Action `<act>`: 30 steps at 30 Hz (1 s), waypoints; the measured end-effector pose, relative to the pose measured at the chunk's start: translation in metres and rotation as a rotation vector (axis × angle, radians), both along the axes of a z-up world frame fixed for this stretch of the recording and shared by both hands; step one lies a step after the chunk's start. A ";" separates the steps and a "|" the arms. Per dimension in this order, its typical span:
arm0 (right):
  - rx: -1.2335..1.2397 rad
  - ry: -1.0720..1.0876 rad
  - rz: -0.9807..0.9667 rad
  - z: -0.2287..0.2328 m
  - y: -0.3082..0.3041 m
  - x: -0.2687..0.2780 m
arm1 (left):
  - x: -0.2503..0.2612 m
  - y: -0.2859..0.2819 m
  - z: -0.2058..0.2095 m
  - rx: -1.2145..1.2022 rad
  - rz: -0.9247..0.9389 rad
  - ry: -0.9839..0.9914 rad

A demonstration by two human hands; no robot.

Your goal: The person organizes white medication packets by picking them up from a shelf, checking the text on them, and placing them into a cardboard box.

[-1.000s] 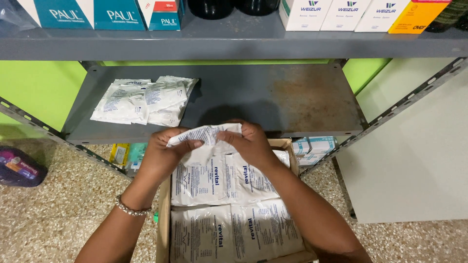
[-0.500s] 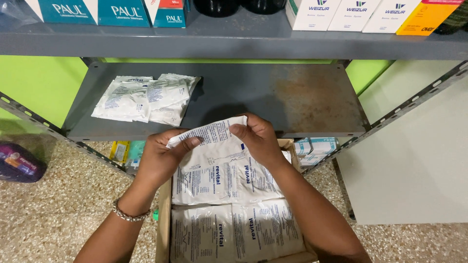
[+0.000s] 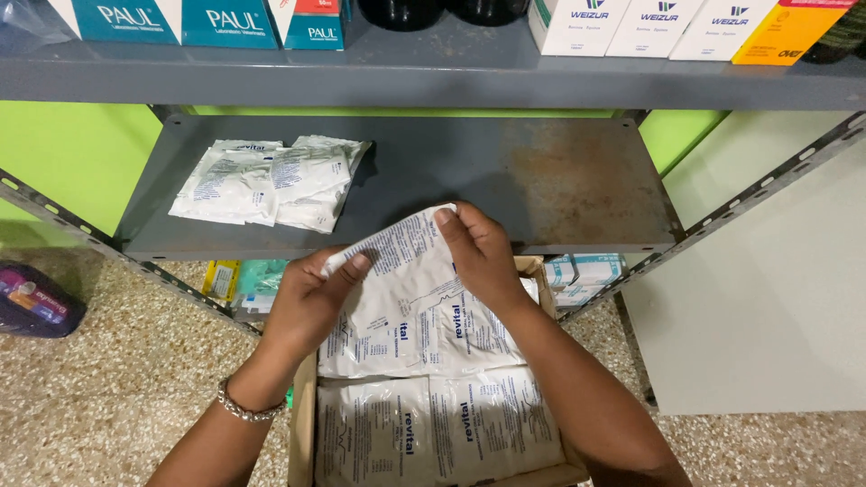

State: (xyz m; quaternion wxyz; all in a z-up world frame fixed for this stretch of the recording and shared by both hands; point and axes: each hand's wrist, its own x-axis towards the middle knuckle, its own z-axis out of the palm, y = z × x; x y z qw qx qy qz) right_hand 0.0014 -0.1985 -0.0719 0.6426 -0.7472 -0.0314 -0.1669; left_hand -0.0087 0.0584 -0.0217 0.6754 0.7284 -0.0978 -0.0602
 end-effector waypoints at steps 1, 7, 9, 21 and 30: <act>0.000 -0.001 0.000 0.023 0.009 -0.012 | -0.001 -0.007 0.006 0.000 0.000 -0.001; -0.424 -0.138 0.120 0.110 0.045 -0.065 | -0.026 -0.027 0.057 -0.283 0.119 0.076; -0.180 0.210 0.523 0.125 0.052 -0.082 | -0.032 -0.026 0.040 -0.351 -0.248 0.011; 0.440 0.437 0.197 0.075 -0.003 -0.081 | -0.040 -0.027 0.061 -0.068 -0.093 0.109; 0.258 0.459 0.047 0.085 -0.028 -0.101 | -0.034 -0.033 0.016 -0.164 -0.216 0.237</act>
